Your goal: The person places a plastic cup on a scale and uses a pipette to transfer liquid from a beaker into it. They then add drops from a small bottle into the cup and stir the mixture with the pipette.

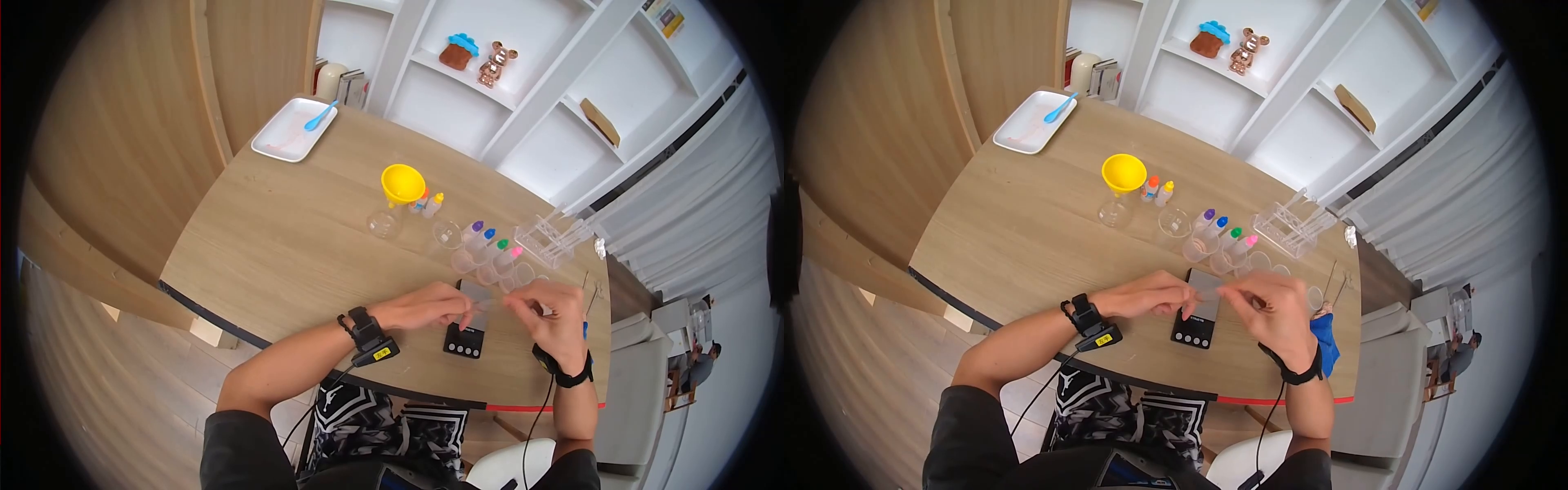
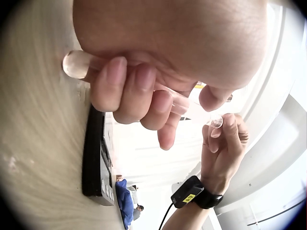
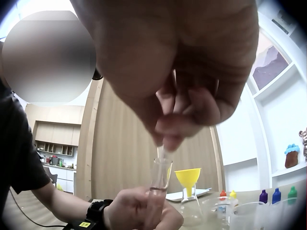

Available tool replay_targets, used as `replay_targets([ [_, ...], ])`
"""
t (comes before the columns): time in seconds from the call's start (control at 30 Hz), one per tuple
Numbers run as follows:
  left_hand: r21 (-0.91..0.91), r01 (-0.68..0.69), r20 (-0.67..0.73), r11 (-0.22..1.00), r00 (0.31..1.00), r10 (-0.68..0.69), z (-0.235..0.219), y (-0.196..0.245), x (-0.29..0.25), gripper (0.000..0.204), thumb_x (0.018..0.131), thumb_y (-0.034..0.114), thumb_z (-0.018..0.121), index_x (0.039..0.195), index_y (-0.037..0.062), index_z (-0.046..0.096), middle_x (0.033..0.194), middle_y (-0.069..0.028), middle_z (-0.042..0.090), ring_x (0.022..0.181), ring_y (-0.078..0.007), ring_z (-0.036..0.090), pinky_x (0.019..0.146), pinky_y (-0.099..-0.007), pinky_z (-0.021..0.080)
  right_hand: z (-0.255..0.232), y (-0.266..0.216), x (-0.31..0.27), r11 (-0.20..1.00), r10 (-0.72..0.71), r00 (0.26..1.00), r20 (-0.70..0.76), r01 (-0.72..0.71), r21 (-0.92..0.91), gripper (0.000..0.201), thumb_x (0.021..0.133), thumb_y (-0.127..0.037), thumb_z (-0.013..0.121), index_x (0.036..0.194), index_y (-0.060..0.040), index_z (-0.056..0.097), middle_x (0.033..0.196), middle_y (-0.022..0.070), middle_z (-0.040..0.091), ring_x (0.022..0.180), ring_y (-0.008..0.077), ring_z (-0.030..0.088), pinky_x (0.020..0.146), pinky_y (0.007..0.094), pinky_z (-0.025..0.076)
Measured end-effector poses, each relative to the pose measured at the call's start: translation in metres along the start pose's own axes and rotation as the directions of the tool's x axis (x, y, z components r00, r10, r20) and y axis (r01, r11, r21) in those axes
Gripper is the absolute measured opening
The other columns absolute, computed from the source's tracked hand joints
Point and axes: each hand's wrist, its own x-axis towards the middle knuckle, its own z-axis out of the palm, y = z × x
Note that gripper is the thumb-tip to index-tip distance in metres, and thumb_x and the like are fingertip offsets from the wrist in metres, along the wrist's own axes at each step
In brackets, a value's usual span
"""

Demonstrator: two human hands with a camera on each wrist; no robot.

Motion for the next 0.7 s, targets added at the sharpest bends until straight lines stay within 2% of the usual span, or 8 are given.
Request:
replay_targets([
  [0.1, 0.01, -0.025, -0.021, 1.0, 0.999, 0.025, 0.002, 0.004, -0.001, 0.052, 0.109, 0.049, 0.047, 0.086, 0.0059, 0.064, 0.075, 0.0069, 0.043, 0.065, -0.0056, 0.035, 0.058, -0.0247, 0.028, -0.001, -0.001, 0.001, 1.0, -0.016, 0.995, 0.097, 0.015, 0.016, 0.006, 0.082, 0.0, 0.083, 0.085, -0.0003, 0.077, 0.071, 0.0094, 0.069, 0.052, 0.0161, 0.055, 0.05, 0.0302, 0.041],
  [0.2, 0.017, -0.032, -0.02, 0.999, 0.999, 0.033, 0.0, 0.004, -0.001, 0.053, 0.109, 0.05, 0.047, 0.085, 0.0062, 0.064, 0.075, 0.0069, 0.043, 0.066, -0.0056, 0.035, 0.058, -0.0245, 0.028, -0.003, -0.004, 0.003, 0.999, 0.01, 1.0, 0.021, -0.011, 0.038, 0.007, 0.082, 0.0, 0.083, 0.084, 0.0001, 0.076, 0.071, 0.009, 0.069, 0.052, 0.0159, 0.055, 0.05, 0.03, 0.041],
  [0.33, 0.029, -0.003, -0.028, 1.0, 1.0, 0.004, 0.0, 0.004, -0.002, 0.052, 0.109, 0.05, 0.047, 0.085, 0.0068, 0.064, 0.073, 0.0068, 0.041, 0.065, -0.0059, 0.034, 0.058, -0.0246, 0.027, -0.001, -0.002, 0.003, 1.0, -0.005, 1.0, -0.023, 0.005, 0.0, 0.007, 0.082, 0.001, 0.083, 0.085, 0.0003, 0.076, 0.071, 0.0089, 0.069, 0.052, 0.0157, 0.055, 0.05, 0.0297, 0.041],
  [0.4, 0.022, -0.033, -0.029, 0.999, 0.999, 0.033, 0.002, 0.009, -0.003, 0.052, 0.11, 0.05, 0.046, 0.085, 0.0067, 0.064, 0.072, 0.007, 0.04, 0.064, -0.0059, 0.034, 0.058, -0.0249, 0.027, 0.001, -0.003, 0.002, 1.0, 0.005, 0.999, -0.042, -0.005, 0.017, 0.007, 0.082, 0.001, 0.083, 0.085, 0.0004, 0.076, 0.071, 0.0089, 0.069, 0.053, 0.0155, 0.055, 0.049, 0.0295, 0.041],
  [0.5, 0.018, -0.041, -0.02, 0.999, 0.999, 0.041, 0.002, 0.009, -0.004, 0.053, 0.11, 0.05, 0.045, 0.086, 0.0067, 0.064, 0.071, 0.0071, 0.038, 0.064, -0.006, 0.033, 0.058, -0.0252, 0.027, 0.0, -0.005, 0.002, 0.999, -0.035, 0.999, 0.014, 0.035, 0.005, 0.007, 0.083, 0.001, 0.082, 0.085, 0.0005, 0.076, 0.071, 0.0088, 0.069, 0.053, 0.0154, 0.056, 0.05, 0.0292, 0.041],
  [0.6, 0.017, -0.035, -0.016, 0.999, 0.999, 0.035, 0.0, 0.004, -0.001, 0.053, 0.11, 0.049, 0.045, 0.086, 0.0067, 0.064, 0.07, 0.0072, 0.037, 0.063, -0.0061, 0.033, 0.057, -0.0255, 0.027, 0.002, -0.002, 0.001, 0.999, -0.011, 1.0, 0.027, 0.01, 0.04, 0.007, 0.082, 0.002, 0.082, 0.085, 0.0009, 0.076, 0.072, 0.0087, 0.069, 0.053, 0.0155, 0.055, 0.05, 0.0294, 0.041],
  [0.7, 0.028, -0.048, -0.021, 0.998, 0.999, 0.049, -0.001, 0.004, -0.001, 0.053, 0.11, 0.049, 0.044, 0.086, 0.0066, 0.064, 0.07, 0.0068, 0.037, 0.063, -0.0062, 0.033, 0.057, -0.0256, 0.027, 0.003, 0.0, 0.002, 1.0, -0.001, 1.0, -0.017, 0.001, 0.006, 0.007, 0.082, 0.001, 0.082, 0.085, 0.0012, 0.076, 0.073, 0.0087, 0.07, 0.053, 0.0156, 0.054, 0.05, 0.0295, 0.041],
])
